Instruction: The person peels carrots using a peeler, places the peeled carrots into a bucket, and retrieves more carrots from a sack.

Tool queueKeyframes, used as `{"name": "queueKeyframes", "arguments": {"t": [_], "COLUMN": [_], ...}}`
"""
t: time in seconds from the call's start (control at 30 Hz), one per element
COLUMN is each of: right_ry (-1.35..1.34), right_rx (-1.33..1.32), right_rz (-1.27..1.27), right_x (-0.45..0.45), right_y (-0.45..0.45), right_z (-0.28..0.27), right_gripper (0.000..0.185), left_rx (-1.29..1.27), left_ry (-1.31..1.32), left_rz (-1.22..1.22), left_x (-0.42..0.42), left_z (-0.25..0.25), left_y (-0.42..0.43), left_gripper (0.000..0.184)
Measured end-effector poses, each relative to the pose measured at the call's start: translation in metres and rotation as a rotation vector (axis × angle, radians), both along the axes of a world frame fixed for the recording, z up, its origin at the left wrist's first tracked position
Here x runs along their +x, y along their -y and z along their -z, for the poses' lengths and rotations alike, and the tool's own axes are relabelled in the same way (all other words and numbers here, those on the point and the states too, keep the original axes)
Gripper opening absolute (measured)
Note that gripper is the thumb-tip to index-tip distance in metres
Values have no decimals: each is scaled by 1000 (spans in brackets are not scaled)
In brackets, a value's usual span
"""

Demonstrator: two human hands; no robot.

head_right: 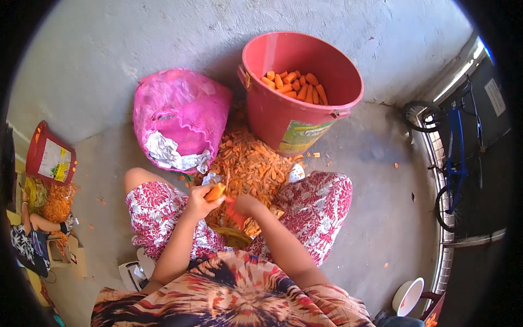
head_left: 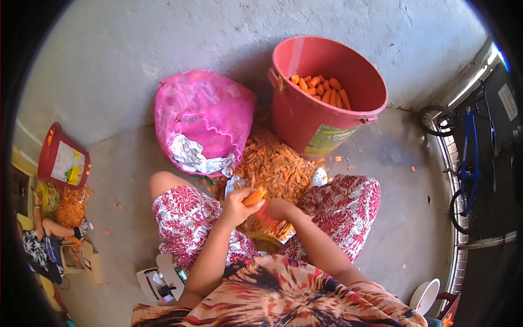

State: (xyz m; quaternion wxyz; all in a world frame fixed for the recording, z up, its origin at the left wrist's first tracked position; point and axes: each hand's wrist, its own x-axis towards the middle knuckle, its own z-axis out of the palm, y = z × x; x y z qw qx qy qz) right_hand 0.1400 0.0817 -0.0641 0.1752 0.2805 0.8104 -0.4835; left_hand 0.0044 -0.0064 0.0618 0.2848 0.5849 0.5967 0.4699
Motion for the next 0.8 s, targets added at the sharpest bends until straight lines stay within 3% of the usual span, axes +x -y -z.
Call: {"name": "queueKeyframes", "arguments": {"t": [0.13,0.17,0.27,0.4,0.53,0.63,0.73,0.8], "right_ry": [2,-6,73,32,40,44,-19,-103], "right_rx": [189,125,224,177,183,197,187,193], "right_rz": [-44,11,-60,153,157,161,222,286], "right_x": [-4,0,-1,0,3,3,5,8], "right_y": [6,4,-3,0,0,0,-2,-3], "right_z": [-12,4,-38,-54,-63,-77,-81,-76], "right_gripper": [27,27,26,28,26,24,23,22], "left_rx": [-59,-63,-45,7,66,-108,-221,-239], "left_ry": [131,156,278,410,504,1109,1419,1418], "left_rz": [-18,-24,4,71,152,312,408,376], "left_x": [-7,-6,-8,-9,-6,-8,-9,-9], "left_z": [12,12,27,28,27,28,17,15], "left_y": [6,5,3,2,-1,-1,1,1], "left_gripper": [18,18,18,21,31,38,42,41]}}
